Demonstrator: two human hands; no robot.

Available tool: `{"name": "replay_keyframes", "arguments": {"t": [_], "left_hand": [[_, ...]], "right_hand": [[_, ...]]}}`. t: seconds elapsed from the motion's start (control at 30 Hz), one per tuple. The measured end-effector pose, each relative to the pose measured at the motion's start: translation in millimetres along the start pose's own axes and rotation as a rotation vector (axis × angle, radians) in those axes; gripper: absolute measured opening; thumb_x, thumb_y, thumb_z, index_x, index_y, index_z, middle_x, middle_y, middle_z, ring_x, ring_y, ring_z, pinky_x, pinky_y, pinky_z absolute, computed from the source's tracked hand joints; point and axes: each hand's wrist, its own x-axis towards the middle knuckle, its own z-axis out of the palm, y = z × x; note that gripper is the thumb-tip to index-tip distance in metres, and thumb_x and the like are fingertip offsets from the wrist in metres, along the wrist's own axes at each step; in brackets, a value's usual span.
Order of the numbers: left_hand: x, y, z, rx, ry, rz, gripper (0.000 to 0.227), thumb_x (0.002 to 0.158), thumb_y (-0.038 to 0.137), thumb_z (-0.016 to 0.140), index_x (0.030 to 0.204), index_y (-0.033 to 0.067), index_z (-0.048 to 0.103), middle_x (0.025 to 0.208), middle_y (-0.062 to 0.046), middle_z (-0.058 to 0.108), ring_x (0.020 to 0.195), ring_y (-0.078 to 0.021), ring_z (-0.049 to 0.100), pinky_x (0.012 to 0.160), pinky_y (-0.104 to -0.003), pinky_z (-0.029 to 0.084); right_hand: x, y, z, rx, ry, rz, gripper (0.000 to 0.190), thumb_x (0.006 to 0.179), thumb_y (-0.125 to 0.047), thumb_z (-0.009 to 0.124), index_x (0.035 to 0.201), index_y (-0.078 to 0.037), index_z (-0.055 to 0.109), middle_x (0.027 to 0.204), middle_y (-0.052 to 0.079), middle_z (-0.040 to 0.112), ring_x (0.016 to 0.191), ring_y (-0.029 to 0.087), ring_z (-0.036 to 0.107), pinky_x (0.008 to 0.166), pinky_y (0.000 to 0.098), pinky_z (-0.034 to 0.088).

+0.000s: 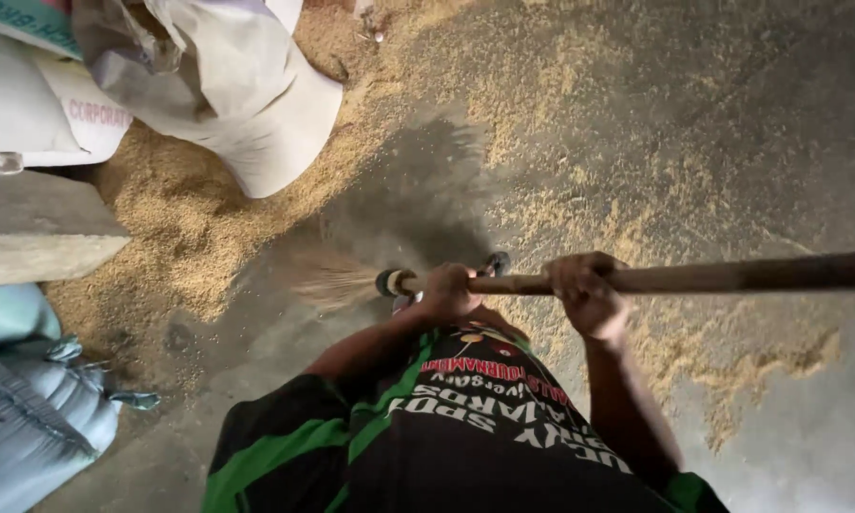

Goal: Sweeping spilled grain or husks off a concrete floor in a rice mill factory warehouse using a long-handled broom.

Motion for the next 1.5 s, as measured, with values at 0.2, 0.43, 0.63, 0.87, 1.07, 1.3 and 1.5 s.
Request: {"name": "replay_keyframes", "arguments": {"t": [0.2,0.43,0.63,0.87,1.07,1.3,1.5], "left_hand": [[119.4,-7.9,64.4,-0.382,-0.288,-0.190,0.021,0.087,0.026,0.060,0.076,0.0103,0.067,0.069,-0.014,0.072,0.067,-0.0293,0.078,0.065,-0.045,0.061],[267.8,55.2,128.2,0.094,0.011,0.317,0.012,0.066,0.020,0.076,0.066,0.0117,0.067,0.071,-0.011,0.067,0.077,-0.0293,0.067,0.066,-0.045,0.053],[233.7,162.2,128.2,-0.064,-0.201,0.235,0.009,0.083,0.015,0.065,0.075,0.0156,0.064,0.065,-0.001,0.062,0.061,-0.0160,0.064,0.061,-0.039,0.054],[201.4,143.1,126.8,0.186,-0.391,0.094,0.017,0.079,0.032,0.074,0.073,0.0159,0.070,0.066,-0.007,0.067,0.064,-0.0243,0.066,0.072,-0.050,0.054],[226.9,145.7,174.4,0.180,-0.545,0.049,0.013,0.080,0.022,0.069,0.071,0.0142,0.072,0.071,-0.011,0.073,0.066,-0.0261,0.068,0.077,-0.050,0.051],[300.5,220.0,197.3,-0.190,-0.588,0.004,0.017,0.085,0.006,0.066,0.100,0.0124,0.070,0.087,-0.007,0.069,0.070,-0.0172,0.069,0.062,-0.033,0.059],[308.4,243.0,172.9,-0.139,-0.166,0.428,0.009,0.075,0.009,0.075,0.074,0.0124,0.067,0.073,-0.003,0.069,0.072,-0.0160,0.064,0.067,-0.035,0.054]], "right_hand": [[15.7,30.2,-78.8,-0.210,0.121,-0.071,0.019,0.107,-0.018,0.056,0.090,-0.014,0.061,0.064,-0.003,0.052,0.058,0.012,0.051,0.063,0.0364,0.050],[41.5,-43.8,-121.5,-0.642,0.126,-0.279,0.012,0.111,-0.014,0.052,0.102,-0.012,0.059,0.074,-0.001,0.056,0.064,0.014,0.054,0.060,0.0331,0.047],[12.5,-167.6,-145.8,-0.763,0.081,-0.292,0.022,0.110,-0.028,0.050,0.090,-0.020,0.053,0.065,-0.008,0.051,0.056,0.008,0.051,0.058,0.0291,0.045],[3.3,-142.9,-203.3,-0.024,0.211,-0.142,0.034,0.111,-0.031,0.053,0.081,-0.014,0.050,0.062,-0.001,0.043,0.059,0.015,0.050,0.066,0.0323,0.049],[-49.5,-104.6,-246.7,-0.207,0.574,-0.087,0.036,0.114,-0.018,0.054,0.079,-0.016,0.047,0.061,-0.002,0.044,0.063,0.017,0.048,0.075,0.0398,0.049],[0.9,-164.1,-209.0,-0.517,0.333,-0.220,0.025,0.110,-0.022,0.055,0.086,-0.015,0.054,0.068,0.000,0.048,0.065,0.016,0.050,0.075,0.0382,0.050],[52.6,-239.5,-174.6,-0.633,-0.012,-0.256,0.025,0.109,-0.035,0.052,0.089,-0.020,0.056,0.063,-0.004,0.050,0.056,0.010,0.049,0.059,0.0316,0.047]]}}
